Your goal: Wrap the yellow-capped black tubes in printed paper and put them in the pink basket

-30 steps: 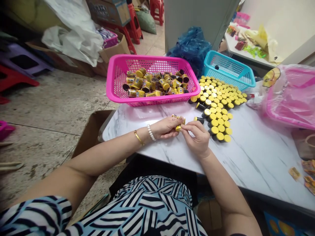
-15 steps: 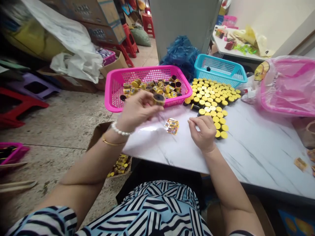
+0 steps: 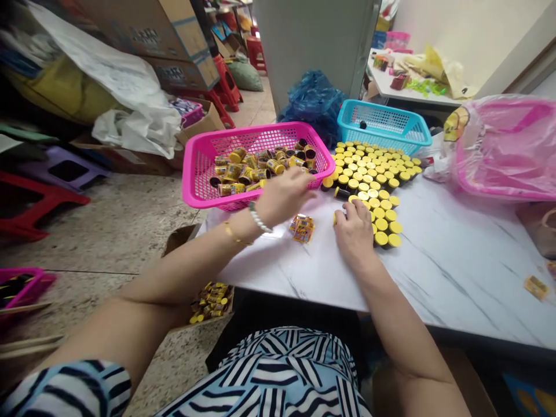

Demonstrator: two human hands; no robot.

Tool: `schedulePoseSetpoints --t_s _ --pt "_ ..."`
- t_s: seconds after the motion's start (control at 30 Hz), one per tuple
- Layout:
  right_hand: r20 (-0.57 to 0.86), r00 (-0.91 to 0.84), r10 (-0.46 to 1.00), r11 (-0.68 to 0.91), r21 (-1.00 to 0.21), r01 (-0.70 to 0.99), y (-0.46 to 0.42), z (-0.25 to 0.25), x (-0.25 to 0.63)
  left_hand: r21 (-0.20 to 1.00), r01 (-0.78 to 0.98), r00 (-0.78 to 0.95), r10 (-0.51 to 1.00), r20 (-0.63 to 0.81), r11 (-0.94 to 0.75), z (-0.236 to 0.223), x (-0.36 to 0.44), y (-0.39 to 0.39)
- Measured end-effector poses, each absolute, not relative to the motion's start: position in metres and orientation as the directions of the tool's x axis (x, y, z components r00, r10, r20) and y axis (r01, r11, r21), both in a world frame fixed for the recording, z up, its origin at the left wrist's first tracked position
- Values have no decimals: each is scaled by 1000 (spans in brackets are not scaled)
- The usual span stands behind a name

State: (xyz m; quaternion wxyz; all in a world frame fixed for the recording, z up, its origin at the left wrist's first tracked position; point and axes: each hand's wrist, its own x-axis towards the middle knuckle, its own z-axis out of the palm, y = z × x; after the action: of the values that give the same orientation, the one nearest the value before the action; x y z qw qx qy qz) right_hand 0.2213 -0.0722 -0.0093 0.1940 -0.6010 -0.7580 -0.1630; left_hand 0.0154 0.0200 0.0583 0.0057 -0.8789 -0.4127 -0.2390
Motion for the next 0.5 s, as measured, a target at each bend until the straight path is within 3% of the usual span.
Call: schedulePoseSetpoints --t_s 0.07,0.13,0.37,0.5 --pt "480 -252 840 276 20 961 -72 -7 220 161 680 676 697 239 -715 51 52 13" --pt "451 -297 841 329 8 944 -74 -4 218 152 684 698 701 148 -713 48 70 11" --pt "474 -290 832 387 -120 914 -82 0 211 227 740 596 774 215 -633 36 31 13" --pt "536 -289 793 450 -195 872 -79 -2 212 153 721 646 736 202 -676 27 50 24"
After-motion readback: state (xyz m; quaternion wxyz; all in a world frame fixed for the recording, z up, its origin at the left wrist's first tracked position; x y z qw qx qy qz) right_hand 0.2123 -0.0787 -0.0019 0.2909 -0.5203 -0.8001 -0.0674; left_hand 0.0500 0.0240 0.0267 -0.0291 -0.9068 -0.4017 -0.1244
